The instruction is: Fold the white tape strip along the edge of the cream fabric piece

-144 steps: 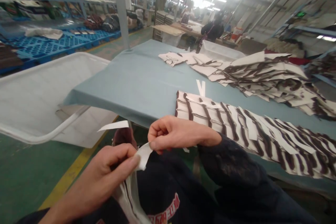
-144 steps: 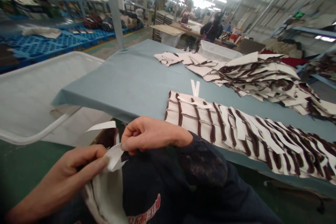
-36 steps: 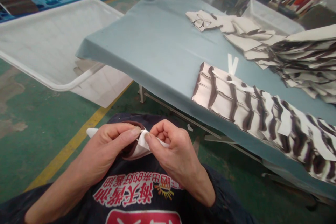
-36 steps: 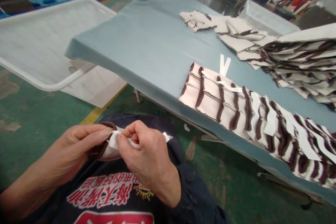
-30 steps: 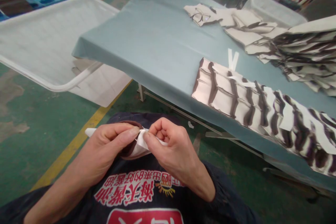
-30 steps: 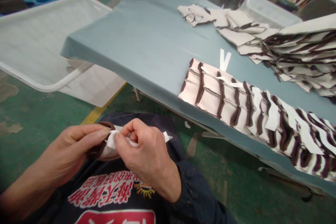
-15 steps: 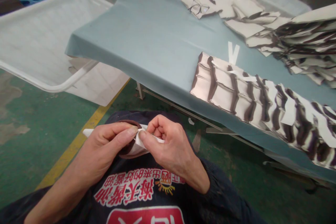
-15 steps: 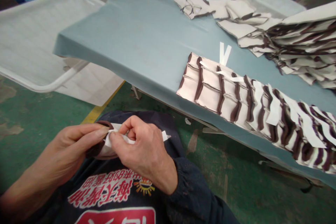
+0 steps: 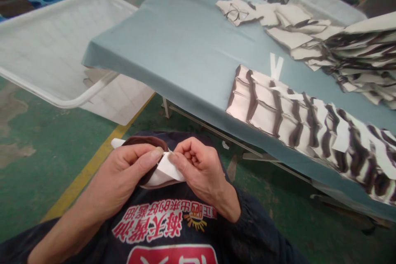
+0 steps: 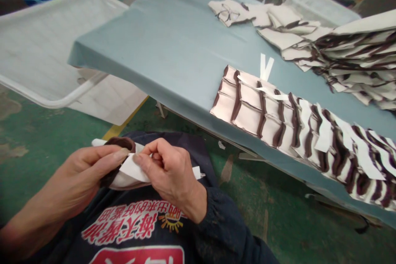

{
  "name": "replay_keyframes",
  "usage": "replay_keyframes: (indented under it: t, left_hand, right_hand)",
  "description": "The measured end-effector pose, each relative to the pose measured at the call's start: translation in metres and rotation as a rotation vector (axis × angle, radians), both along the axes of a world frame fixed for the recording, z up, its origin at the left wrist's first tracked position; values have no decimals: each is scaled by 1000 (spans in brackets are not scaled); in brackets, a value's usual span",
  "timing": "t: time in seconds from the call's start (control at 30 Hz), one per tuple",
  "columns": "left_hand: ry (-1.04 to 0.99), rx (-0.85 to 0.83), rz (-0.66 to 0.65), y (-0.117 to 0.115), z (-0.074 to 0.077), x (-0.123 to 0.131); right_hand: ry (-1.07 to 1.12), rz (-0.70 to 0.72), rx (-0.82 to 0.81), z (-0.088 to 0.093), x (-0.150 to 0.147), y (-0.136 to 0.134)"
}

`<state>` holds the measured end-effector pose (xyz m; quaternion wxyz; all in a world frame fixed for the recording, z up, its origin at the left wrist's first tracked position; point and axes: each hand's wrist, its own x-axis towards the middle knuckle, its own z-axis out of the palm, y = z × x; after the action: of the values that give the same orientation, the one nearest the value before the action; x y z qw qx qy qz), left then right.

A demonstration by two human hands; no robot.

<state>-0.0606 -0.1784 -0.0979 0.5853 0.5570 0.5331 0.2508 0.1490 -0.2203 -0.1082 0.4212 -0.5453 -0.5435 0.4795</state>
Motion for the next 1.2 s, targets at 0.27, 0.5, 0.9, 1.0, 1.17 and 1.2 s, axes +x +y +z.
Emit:
replay_keyframes:
  t: [0.27, 0.5, 0.9, 1.0, 1.17, 1.2]
  left_hand:
    - [-101, -165, 1, -2, 0, 1]
    - [-53, -29, -6, -3, -1, -2]
    - [-48, 35, -15, -3, 14, 10]
    - [-77, 49, -28, -3, 19, 12]
    - [-59, 149, -42, -4, 26, 15]
    - [-47, 178, -47, -5, 28, 16]
  right_hand:
    - [-135, 15, 153, -7, 3, -3]
    - [-149, 11, 207, -9, 2, -3]
    - [69, -54, 124, -2, -6, -3]
    - [98, -68, 116, -2, -7, -5]
    - [145, -59, 58, 2, -6, -6]
    - [144, -51, 36, 2, -5, -6]
